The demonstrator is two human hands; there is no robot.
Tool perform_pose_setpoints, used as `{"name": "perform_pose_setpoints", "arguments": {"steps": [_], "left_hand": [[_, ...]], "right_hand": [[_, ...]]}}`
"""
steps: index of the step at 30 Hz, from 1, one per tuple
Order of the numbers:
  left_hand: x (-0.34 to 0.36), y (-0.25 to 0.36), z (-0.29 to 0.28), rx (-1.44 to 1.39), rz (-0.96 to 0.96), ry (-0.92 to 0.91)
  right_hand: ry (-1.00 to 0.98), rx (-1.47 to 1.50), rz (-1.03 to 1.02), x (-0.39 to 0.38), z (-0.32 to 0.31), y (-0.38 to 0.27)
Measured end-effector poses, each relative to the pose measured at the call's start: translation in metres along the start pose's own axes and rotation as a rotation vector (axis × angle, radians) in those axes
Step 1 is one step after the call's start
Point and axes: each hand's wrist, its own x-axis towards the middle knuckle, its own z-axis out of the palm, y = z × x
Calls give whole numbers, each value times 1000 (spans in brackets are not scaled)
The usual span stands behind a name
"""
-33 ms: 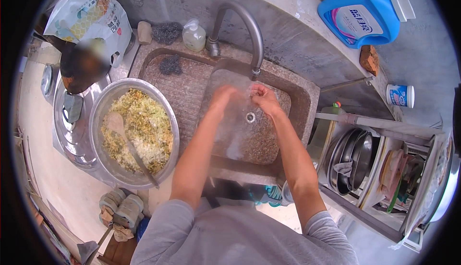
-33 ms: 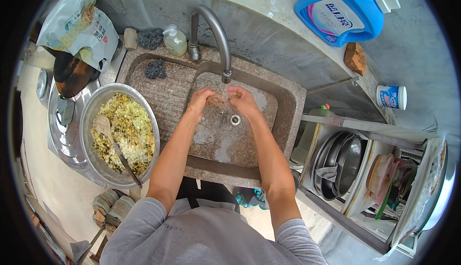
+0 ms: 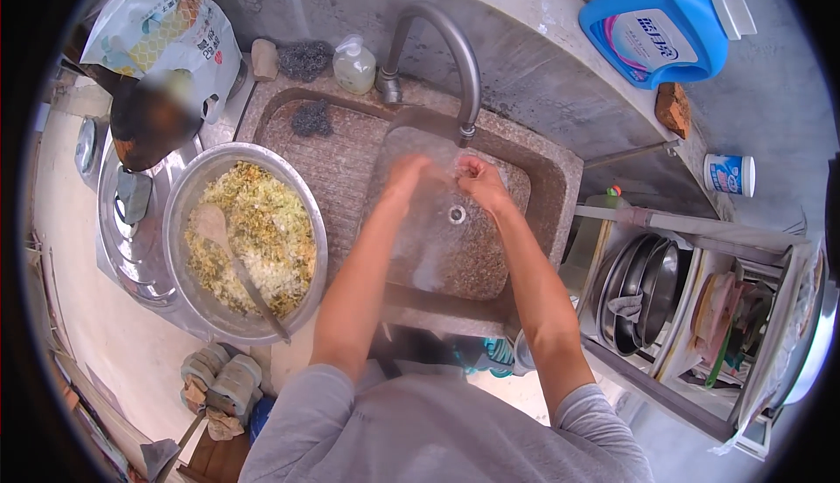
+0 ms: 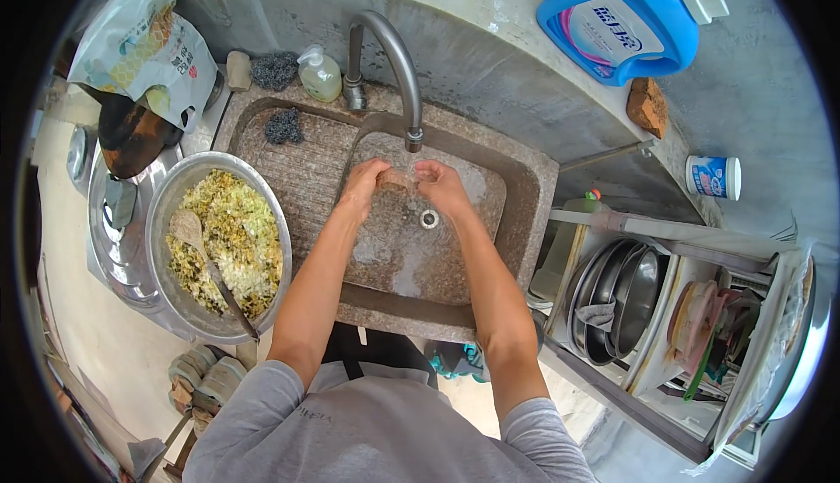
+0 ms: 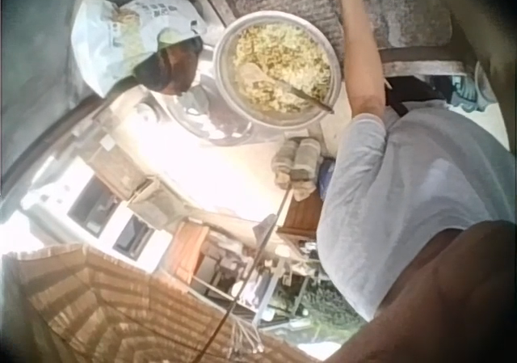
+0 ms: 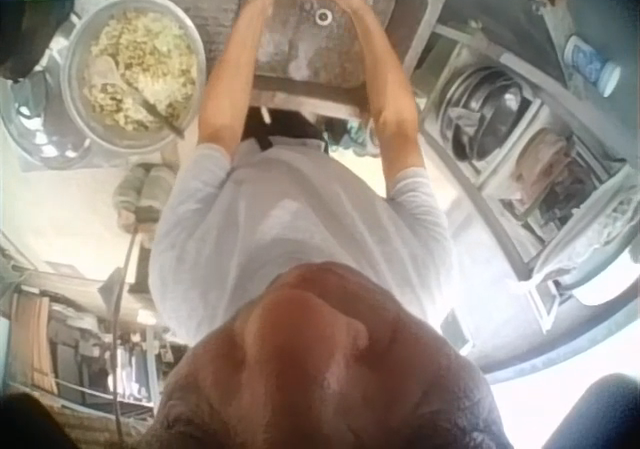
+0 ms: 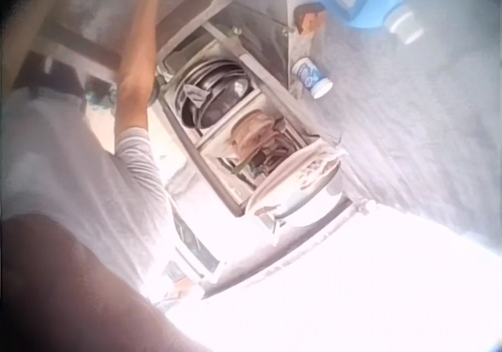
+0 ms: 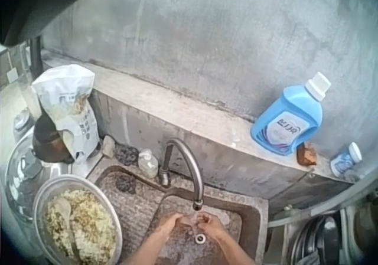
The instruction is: The person mixes ingredients in a large metal bowl using a wooden spoon, pours liquid from a small pot into the bowl, and adds a powdered substance from a green packet. They also wash the small pot and a lid under a running tap in a stone sink.
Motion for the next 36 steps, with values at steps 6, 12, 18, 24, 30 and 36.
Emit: {"name": "perform_pose_setpoints", "arguments": {"steps": [6,12,18,24,30,36], "left_hand": [[10,-1,-5,196,248,-25],[-1,17,-27,92,270,-20],[-20,16,9,-353,53,-78],[17,-15,26,-622,-141,-285],[77,-59,10,-547,-150,-165],[58,-80,23,725,379,237]], "right_hand": [[15,-19,-49,11,16,36],[25,396,19,-1,32,9],[160,944,-17,8,40,0],[140,686,-109,-63,96,-13],[71,-2,-420,-120,143,-11],[116,-569,-522,-77,127,-21]]}}
